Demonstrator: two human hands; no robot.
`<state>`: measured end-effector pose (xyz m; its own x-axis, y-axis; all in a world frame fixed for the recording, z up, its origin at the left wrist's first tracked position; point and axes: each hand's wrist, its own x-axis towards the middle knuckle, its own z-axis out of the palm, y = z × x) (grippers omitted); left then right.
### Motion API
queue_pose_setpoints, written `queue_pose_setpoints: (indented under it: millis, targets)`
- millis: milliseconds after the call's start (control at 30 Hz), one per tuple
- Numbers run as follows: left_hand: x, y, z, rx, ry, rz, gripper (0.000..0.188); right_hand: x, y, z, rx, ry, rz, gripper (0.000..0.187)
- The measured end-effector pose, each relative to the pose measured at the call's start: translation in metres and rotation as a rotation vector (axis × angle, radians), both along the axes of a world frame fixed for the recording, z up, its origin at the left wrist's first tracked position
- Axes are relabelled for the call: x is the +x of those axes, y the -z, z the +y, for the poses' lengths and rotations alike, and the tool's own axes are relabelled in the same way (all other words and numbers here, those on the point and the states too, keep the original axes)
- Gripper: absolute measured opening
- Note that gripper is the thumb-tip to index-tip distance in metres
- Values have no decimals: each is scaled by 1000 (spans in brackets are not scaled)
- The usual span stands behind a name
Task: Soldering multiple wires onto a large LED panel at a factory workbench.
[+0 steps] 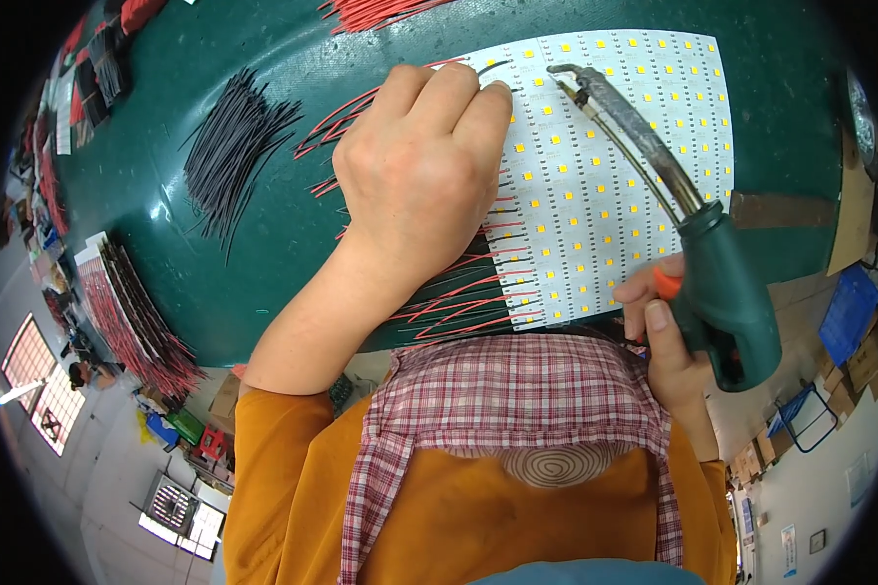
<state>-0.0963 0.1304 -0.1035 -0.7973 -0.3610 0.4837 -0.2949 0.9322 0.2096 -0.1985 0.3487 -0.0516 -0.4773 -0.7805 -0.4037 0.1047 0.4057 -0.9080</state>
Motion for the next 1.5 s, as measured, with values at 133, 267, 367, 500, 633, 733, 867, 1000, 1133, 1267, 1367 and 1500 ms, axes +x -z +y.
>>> queue_pose_setpoints:
  millis: [133, 267, 367, 500, 633, 733, 867, 1000, 1133, 1267, 1367, 1500]
  targets:
    - [-1, -1, -2, 3, -10, -10, 17, 4, 5, 1, -41, 40, -1, 27]
    - [-2, 4, -7, -74, -7, -13, 15, 6, 3, -4, -48, 63, -20, 28]
    - [-5, 5, -13, -84, 11, -39, 13, 6, 4, -6, -63, 122, -21, 28]
    - [-5, -22, -23, 64, 31, -146, 15, 4, 4, -1, -59, 193, -17, 29]
    - [52, -32, -80, -101, -354, 2, 22, 4, 9, 10, -65, 307, -27, 31]
    - [55, -38, -63, 63, -330, 128, 24, 3, 21, 10, -122, 321, 10, 30]
    - [37, -18, -13, -6, 51, -142, 25, 7, 23, 4, -208, 260, -25, 30]
    - [55, -20, -7, 32, -106, -192, 19, 14, 21, 6, -182, 251, 15, 30]
    - [65, -28, -48, 62, -321, 6, 15, 17, 28, 19, -149, 339, -31, 31]
    - [97, 12, -130, -49, -466, -18, 20, 17, 38, 19, -226, 305, 12, 31]
    - [101, 20, -157, 44, -381, -118, 23, 14, 37, 18, -206, 267, 56, 29]
    - [90, 2, -158, 66, -307, -290, 25, 15, 38, 19, -212, 297, 48, 27]
